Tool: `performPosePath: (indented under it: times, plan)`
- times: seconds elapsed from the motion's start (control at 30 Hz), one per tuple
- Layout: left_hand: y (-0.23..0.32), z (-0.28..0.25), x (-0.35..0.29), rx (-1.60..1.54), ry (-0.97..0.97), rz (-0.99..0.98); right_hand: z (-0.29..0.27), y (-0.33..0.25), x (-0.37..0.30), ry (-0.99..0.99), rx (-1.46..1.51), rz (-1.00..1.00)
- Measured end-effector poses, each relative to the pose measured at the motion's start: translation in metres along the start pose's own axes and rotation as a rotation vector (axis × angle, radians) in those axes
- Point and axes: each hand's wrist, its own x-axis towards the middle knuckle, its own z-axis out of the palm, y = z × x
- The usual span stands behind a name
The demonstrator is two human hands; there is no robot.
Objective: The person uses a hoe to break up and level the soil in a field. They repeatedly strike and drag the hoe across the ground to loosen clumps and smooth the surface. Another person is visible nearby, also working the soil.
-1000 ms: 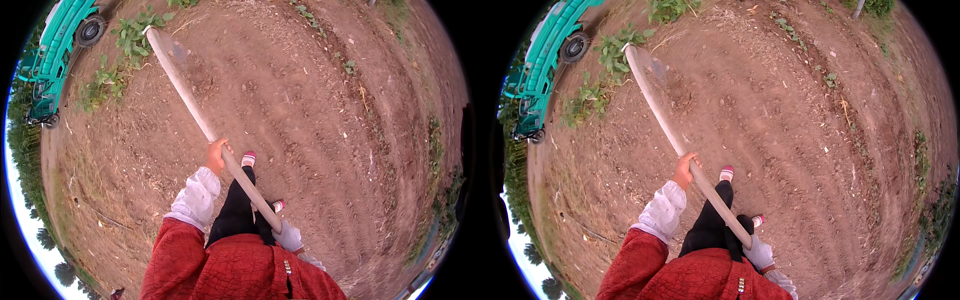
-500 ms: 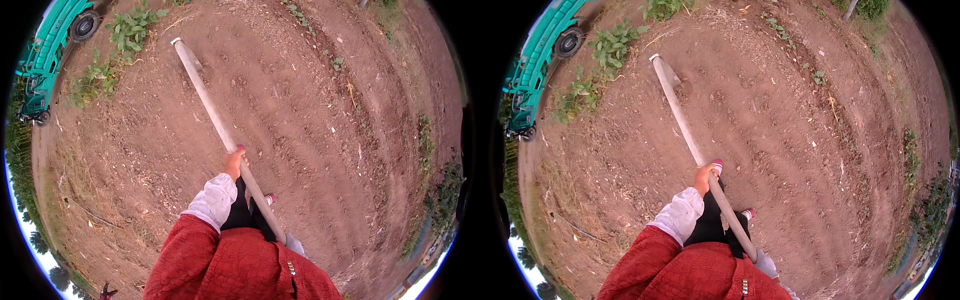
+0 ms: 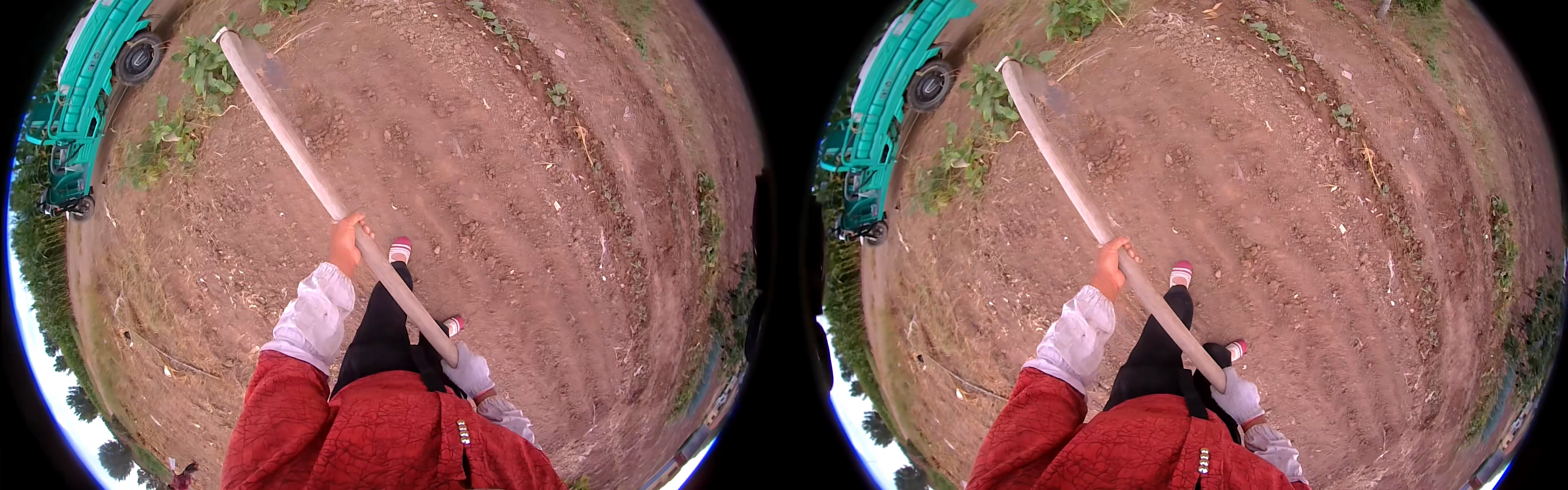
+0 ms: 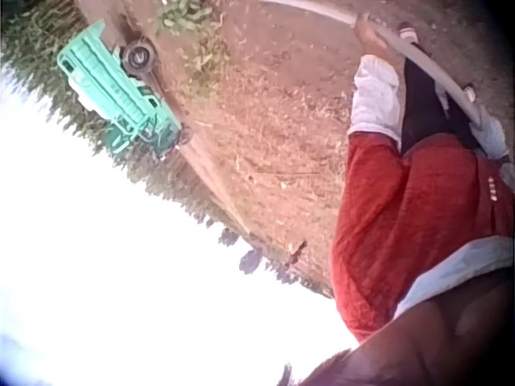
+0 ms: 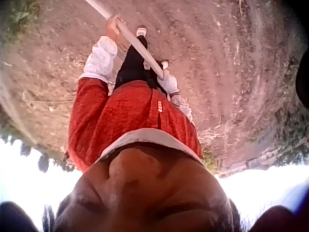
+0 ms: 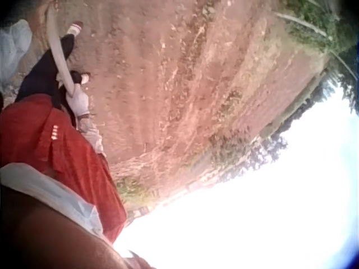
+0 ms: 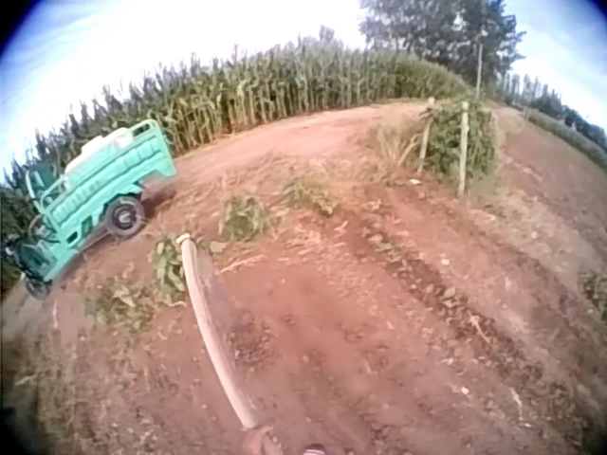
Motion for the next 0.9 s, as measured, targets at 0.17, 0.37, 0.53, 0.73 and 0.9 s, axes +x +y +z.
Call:
performPosePath:
  times: [0.17,0.37,0.53,0.73,0.9]
  plan:
    - [0.047,0.001,0.042,0.016,-0.022,0.14,-0.012,-0.042,0.046,0.019,0.019,-0.057]
    - [-0.076,-0.005,0.009,-0.001,-0.034,-0.167,0.0,0.013,-0.046,-0.229,-0.023,0.256]
    - [-0.119,0.003,-0.035,0.057,0.001,-0.181,-0.001,0.059,-0.109,-0.181,0.113,0.444]
    - [-0.151,-0.003,-0.046,0.316,-0.045,0.029,-0.017,0.051,-0.1,-0.144,0.043,0.321]
    - [-0.174,-0.042,-0.112,0.553,-0.109,0.192,-0.015,0.076,-0.102,-0.001,0.061,0.148]
